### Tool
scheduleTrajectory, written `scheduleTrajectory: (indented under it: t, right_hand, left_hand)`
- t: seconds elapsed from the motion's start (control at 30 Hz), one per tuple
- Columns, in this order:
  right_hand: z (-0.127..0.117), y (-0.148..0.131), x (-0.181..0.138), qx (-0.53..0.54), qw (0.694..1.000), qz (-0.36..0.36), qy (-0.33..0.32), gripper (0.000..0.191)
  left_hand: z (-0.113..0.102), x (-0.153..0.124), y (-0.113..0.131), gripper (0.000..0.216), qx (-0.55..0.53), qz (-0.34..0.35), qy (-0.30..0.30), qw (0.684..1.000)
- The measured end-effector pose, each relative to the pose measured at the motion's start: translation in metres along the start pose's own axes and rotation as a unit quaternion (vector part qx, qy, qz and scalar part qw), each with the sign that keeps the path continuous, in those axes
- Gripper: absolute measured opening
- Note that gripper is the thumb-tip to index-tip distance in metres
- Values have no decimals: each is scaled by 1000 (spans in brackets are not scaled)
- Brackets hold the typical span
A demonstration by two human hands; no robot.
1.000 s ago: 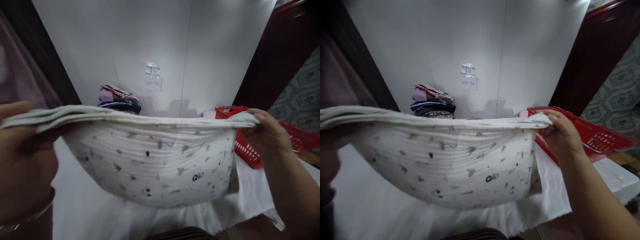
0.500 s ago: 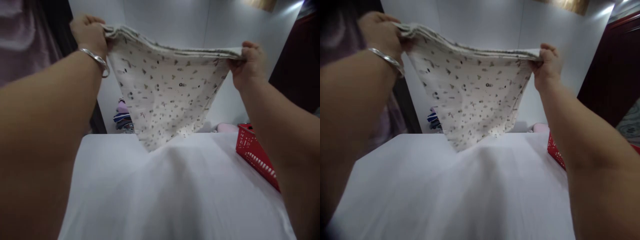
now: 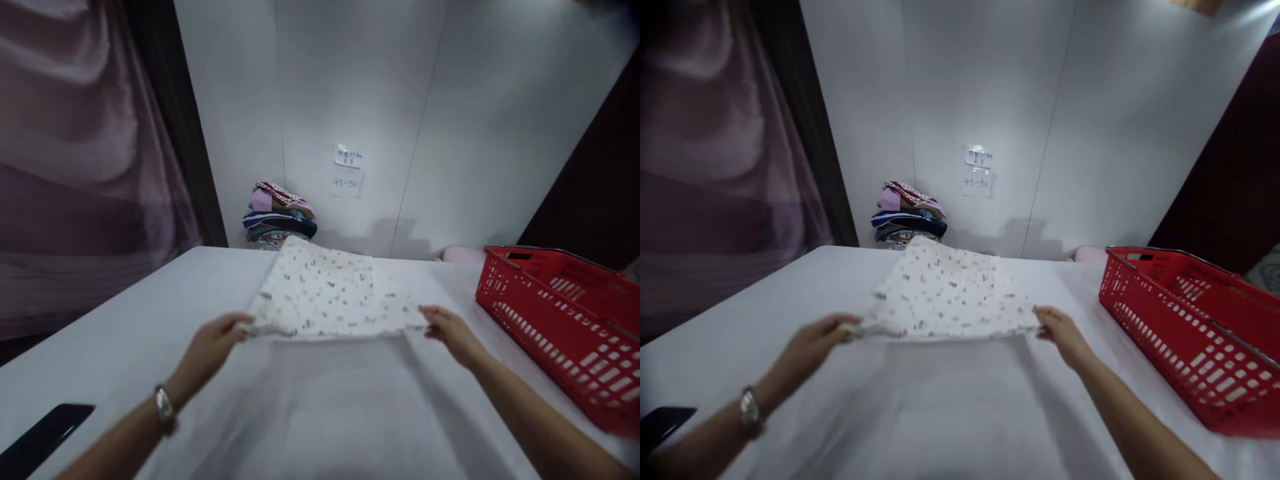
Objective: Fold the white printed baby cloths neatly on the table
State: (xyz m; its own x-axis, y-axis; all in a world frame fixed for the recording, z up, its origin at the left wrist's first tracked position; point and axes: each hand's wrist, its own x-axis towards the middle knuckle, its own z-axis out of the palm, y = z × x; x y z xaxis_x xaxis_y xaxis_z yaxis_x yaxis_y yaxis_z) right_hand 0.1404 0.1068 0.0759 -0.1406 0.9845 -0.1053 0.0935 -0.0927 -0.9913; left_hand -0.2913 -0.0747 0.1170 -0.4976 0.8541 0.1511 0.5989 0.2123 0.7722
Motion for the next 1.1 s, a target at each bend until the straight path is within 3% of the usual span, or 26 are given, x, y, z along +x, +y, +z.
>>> scheduleTrajectory:
  t: [0.1,0.17,0.33,0.63,0.73,0.87,0.97,1.1]
  right_hand:
    - [7,65,-31,-14,992,121,-30,20]
    - [8,83,-46,9,989,144,-45,22]
    - [4,80,-70,26,993,106,-34,25]
    - [6,86,-93,-51,992,102,-50,28]
    - [4,94,-92,-109,987,104,-55,29]
    - [-1,107,-91,-208,976,31,-60,25]
    - [-5,112,-90,-271,961,-7,-49,21]
    - [-10,117,-87,-324,945,-7,-49,24]
  left_hand:
    - [36,-50,-63,33,-49,-109,-46,992]
    - [45,-70,-81,36,-57,-141,-45,987]
    - [29,-87,-78,39,-64,-133,3,989]
    - [20,-108,-93,36,68,-104,-3,992]
    - [22,-114,-100,33,92,-107,0,990]
    - [28,-122,-103,32,119,-112,0,987]
    - [32,-127,-98,32,138,-114,0,984]
    - [37,-132,-87,30,176,-95,14,980]
